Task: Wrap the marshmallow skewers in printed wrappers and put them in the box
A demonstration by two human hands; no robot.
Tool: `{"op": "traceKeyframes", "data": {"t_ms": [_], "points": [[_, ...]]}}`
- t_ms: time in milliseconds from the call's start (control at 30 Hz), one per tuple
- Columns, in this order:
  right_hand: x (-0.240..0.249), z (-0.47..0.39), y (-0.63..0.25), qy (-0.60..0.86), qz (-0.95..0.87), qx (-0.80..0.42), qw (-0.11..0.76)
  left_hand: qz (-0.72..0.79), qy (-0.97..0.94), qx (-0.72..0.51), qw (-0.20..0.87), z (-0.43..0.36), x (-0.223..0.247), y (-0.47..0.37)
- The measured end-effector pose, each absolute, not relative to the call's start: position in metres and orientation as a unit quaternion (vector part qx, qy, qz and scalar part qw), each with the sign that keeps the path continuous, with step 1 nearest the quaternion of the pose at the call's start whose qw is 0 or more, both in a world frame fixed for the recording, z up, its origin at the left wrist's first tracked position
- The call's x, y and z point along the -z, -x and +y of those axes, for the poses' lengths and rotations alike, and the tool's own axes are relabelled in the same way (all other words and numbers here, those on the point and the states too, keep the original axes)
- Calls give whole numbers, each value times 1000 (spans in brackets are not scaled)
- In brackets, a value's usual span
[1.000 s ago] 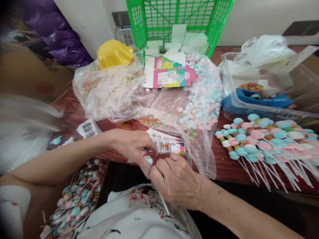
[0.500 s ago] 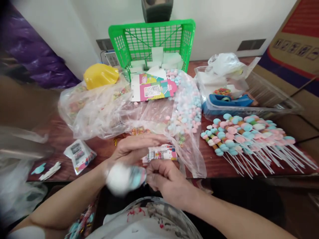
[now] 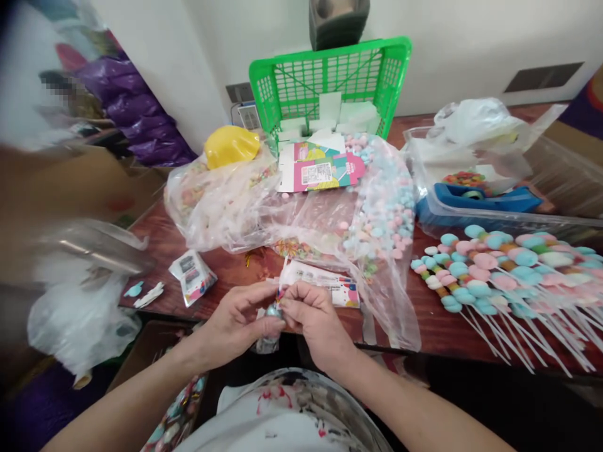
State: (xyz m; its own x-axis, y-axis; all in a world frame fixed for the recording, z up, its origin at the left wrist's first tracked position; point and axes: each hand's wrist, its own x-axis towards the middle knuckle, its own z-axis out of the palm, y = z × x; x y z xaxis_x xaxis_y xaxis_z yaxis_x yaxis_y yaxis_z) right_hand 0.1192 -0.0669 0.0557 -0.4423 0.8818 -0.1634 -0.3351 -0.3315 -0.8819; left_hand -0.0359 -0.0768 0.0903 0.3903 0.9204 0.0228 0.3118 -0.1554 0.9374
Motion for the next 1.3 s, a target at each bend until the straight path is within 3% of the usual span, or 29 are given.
{"op": "traceKeyframes", "data": {"t_ms": [133, 233, 300, 367, 433, 533, 633, 833, 1000, 1133, 1300], "points": [[-37, -76, -104, 336, -452, -794, 227, 501, -761, -195, 363, -94, -95, 68], [-34, -87, -119, 339, -518, -764, 182, 583, -763, 46, 276, -121, -82, 114], [-37, -94, -140, 354, -667, -642, 133, 647, -702, 217, 201, -138, -70, 144], [-40, -101, -159, 335, -828, -450, 30, 672, -662, 292, 158, -148, -62, 159], [-42, -108, -170, 287, -907, -304, -55, 654, -688, 270, 160, -142, -58, 148], [-47, -115, -168, 238, -949, -199, -58, 548, -822, 82, 133, -109, -58, 86], [-58, -117, -168, 251, -957, -144, -11, 424, -903, 5, 72, -67, -51, 5], [-64, -112, -257, 523, -832, -135, 128, 380, -921, 90, -2, -29, -23, -59], [-50, -106, -359, 651, -694, 141, 271, 403, -914, 42, -4, -25, -14, -46], [-57, -87, -391, 676, -642, 309, 190, 371, -922, -93, -60, -22, -4, -37], [-61, -54, -391, 740, -620, 261, 17, 352, -911, -206, -64, -21, 9, -29]]}}
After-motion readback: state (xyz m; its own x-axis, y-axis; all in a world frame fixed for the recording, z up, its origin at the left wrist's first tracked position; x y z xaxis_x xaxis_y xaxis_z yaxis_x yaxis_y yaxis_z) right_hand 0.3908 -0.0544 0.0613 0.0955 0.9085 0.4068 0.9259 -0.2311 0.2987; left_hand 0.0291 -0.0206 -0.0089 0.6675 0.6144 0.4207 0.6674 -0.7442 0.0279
